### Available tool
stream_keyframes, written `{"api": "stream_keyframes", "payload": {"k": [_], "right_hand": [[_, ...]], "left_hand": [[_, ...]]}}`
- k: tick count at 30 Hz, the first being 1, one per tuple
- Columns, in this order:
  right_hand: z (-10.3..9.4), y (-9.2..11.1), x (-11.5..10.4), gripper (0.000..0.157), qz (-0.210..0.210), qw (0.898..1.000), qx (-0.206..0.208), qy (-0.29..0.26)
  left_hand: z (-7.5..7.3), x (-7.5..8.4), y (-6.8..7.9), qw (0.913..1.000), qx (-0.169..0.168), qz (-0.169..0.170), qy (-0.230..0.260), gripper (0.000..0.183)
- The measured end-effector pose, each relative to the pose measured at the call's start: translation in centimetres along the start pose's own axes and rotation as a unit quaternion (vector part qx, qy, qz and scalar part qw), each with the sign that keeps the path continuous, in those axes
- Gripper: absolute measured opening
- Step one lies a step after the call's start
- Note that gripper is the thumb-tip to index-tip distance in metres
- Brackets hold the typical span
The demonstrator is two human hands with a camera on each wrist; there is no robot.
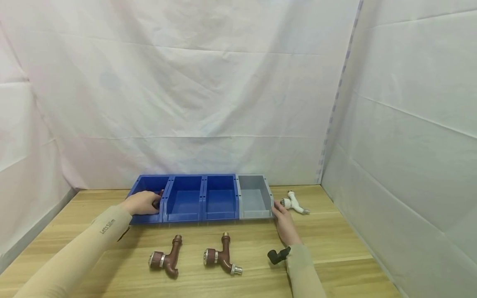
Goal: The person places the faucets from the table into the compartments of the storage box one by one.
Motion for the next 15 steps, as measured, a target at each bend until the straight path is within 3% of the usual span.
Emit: {"api": "stream_keyframes", "payload": {"k": [15], "right_hand": [[-0.01, -0.11, 0.04, 0.057, 0.005, 1.0, 0.0, -0.006]], "left_hand": [[0.32, -0.31, -0.08, 0.9999, 0.002, -0.011, -0.008, 0.013]]}}
Point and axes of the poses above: each hand's wrist, its own y-axis away from the middle knuckle, its own z-axis out of the palm, x = y × z, the point moved 8 cm from there along -y, towards the middle knuckle, and after that the axes turned 1 degree about -y, right-handed, at the moved point
